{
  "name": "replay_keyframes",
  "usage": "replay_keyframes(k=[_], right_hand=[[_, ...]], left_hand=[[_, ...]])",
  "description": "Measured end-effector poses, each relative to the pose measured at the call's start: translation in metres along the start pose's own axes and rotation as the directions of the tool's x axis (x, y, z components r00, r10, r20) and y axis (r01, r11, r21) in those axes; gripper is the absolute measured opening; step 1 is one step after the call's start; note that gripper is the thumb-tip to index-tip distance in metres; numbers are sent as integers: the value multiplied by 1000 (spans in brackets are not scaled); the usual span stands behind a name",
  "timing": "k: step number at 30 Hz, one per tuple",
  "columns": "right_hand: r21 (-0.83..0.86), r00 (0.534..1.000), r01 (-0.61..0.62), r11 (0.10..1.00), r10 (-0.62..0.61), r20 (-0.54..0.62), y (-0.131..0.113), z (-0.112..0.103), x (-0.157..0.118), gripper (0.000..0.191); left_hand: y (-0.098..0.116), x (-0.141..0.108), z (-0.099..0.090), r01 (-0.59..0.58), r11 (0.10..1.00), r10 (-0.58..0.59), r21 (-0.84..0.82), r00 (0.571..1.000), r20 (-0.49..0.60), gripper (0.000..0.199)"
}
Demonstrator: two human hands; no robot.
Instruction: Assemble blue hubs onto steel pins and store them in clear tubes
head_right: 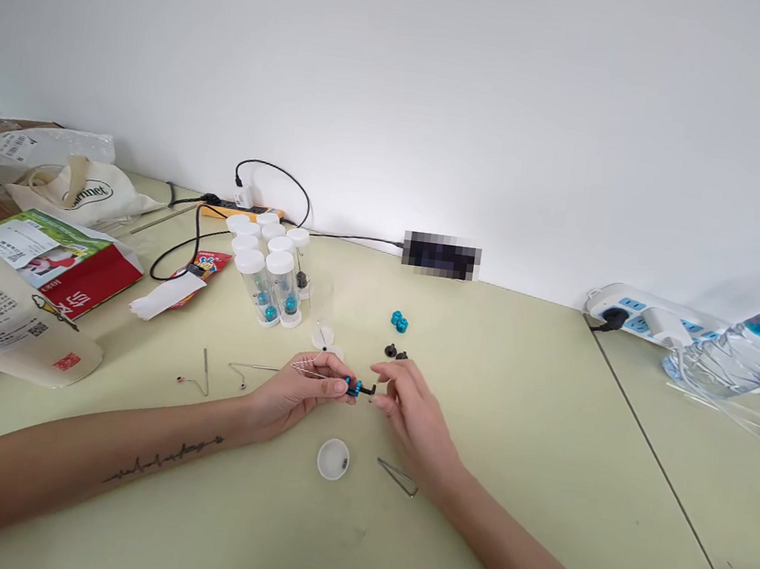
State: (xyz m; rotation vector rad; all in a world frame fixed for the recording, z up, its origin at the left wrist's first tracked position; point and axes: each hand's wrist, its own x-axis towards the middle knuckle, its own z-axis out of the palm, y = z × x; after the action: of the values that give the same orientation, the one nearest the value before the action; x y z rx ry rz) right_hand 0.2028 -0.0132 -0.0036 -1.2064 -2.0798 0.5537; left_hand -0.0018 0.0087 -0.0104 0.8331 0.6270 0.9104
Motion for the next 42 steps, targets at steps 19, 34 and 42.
replay_keyframes(k=[19, 34, 42], right_hand=[[-28, 989, 96, 995, -92, 118, 0, 0, -4, 14], [-53, 991, 112, 992, -107, 77, 1, 2, -4, 9], [-34, 988, 124, 992, -120, 101, 1, -3, -4, 18]], left_hand=[[4, 0, 2, 83, 994, -87, 65, 994, 64, 14], [3, 0, 0, 68, 994, -73, 83, 996, 54, 18], [2, 0, 0, 71, 995, -74, 73, 996, 51, 19]])
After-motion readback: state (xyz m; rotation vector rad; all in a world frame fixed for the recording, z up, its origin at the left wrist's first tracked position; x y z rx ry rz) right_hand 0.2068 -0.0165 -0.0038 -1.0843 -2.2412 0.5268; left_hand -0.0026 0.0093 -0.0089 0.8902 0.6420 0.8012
